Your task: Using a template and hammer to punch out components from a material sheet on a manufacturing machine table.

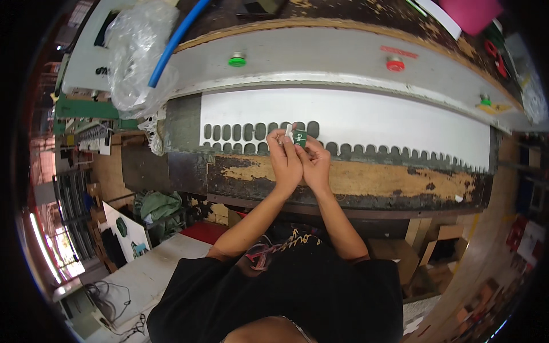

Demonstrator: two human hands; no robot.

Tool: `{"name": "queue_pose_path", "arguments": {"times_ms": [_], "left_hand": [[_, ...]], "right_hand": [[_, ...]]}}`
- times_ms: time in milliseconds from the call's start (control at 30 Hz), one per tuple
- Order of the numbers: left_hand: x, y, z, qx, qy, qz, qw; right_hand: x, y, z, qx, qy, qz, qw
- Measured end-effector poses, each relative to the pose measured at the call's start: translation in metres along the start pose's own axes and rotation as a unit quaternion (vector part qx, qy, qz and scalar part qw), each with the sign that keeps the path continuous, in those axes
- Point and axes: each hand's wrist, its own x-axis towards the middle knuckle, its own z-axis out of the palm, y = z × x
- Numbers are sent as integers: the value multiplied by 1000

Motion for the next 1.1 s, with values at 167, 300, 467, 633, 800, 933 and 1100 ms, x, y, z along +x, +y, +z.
{"name": "queue_pose_path", "arguments": {"times_ms": [167, 300, 467, 633, 800, 933, 1100], "left_hand": [[19, 29, -23, -64, -43, 32, 997], [30, 37, -39, -140, -64, -14, 988], [42, 26, -50, -249, -78, -50, 964], [46, 26, -72, -244, -112, -99, 958], [47, 0, -96, -323, -101, -86, 937], [47, 24, -113, -237, -147, -99, 955], [50, 13, -129, -161, -147, -55, 974]], "right_hand": [[5, 1, 22, 27, -11, -71, 997], [6, -28, 50, 64, 1, -99, 993], [-6, -26, 51, -31, -14, -76, 997], [-13, -29, 66, -60, -27, -57, 996], [-17, -34, 88, -40, -90, 14, 995], [-33, -51, 88, -48, -141, 35, 988], [-69, -27, 92, -1, -129, 90, 988]]}}
